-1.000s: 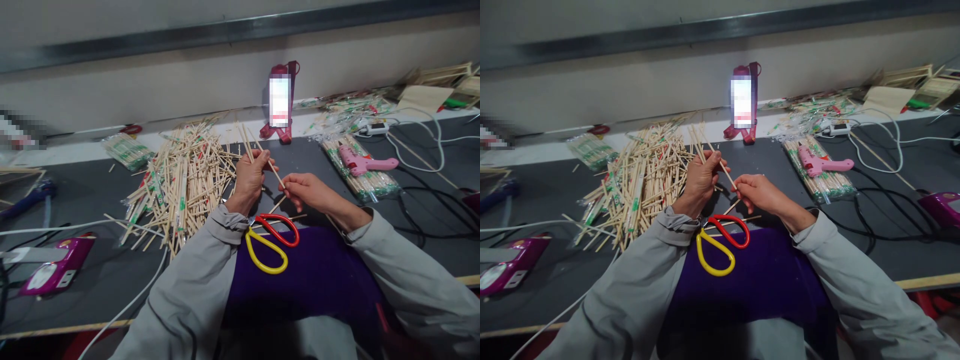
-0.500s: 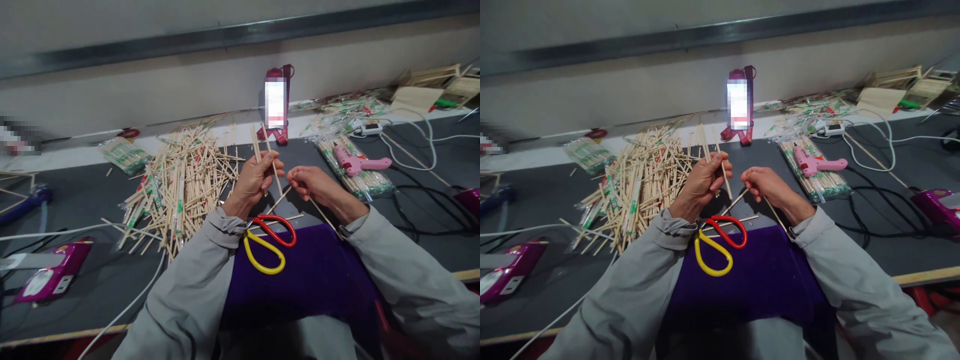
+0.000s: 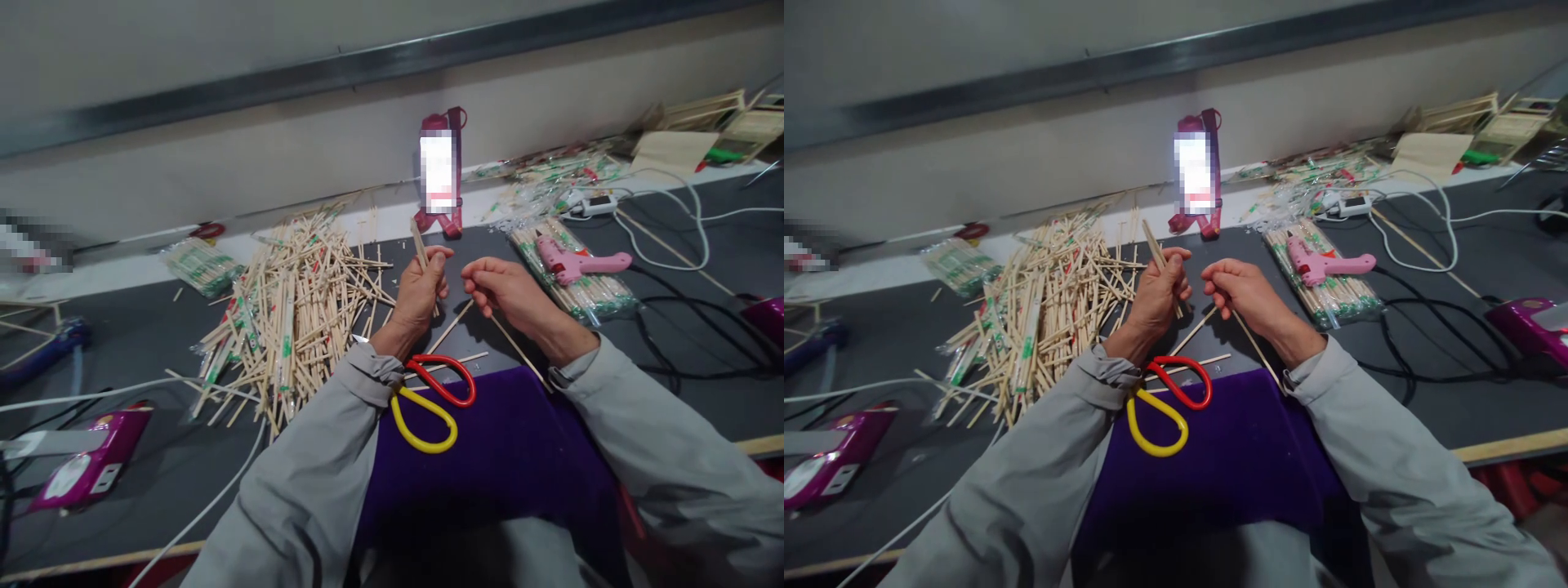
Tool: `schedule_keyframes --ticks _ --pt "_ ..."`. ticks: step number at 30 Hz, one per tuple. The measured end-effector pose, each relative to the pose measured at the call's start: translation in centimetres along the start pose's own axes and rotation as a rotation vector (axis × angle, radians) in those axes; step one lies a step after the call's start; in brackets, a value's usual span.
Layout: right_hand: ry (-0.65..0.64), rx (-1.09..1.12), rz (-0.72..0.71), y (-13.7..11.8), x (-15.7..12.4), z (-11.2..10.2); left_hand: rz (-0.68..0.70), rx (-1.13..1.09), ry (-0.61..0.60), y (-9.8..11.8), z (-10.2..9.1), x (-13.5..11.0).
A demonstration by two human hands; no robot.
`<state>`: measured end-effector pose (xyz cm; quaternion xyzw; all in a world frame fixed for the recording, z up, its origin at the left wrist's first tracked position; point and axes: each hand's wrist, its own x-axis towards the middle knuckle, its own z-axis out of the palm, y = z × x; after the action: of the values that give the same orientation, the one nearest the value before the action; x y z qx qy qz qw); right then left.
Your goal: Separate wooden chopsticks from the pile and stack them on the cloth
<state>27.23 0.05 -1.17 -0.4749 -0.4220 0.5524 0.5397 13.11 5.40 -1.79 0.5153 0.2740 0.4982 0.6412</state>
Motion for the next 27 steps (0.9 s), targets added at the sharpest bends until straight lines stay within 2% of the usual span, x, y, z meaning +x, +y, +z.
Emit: schedule_keyframes --ticks 3,7,10,15,19,24,27 --pt "0.027 0.002 -0.032 -0.5 0.0 -0.1 0.003 0.049 -0.045 -0.9 -0.2 0.5" --pt "0.009 0.030 0.001 -0.5 0.2 -0.4 0.026 0.220 -0.070 -1.9 -0.9 0.7" --pt "0.005 0.039 0.009 -0.3 0.4 -0.5 -0.044 0.287 -0.129 -2.2 -0.9 0.5" --pt "0.072 0.006 -0.053 -0.5 0.2 -0.4 -0.155 0.216 -0.139 -2.1 -0.2 0.2" --pt "0.031 -0.186 -0.214 -1.5 0.2 0.0 -0.168 0.257 -0.226 -2.2 -0.2 -0.2" --pt "-0.103 -0.591 -0.508 -3.0 1.0 0.8 -0.125 0.434 -0.208 -2.1 -0.7 -0.2" --pt "-0.132 -0.761 -0.567 -3.1 1.4 1.1 -0.094 0.468 -0.277 -2.0 -0.8 0.1"
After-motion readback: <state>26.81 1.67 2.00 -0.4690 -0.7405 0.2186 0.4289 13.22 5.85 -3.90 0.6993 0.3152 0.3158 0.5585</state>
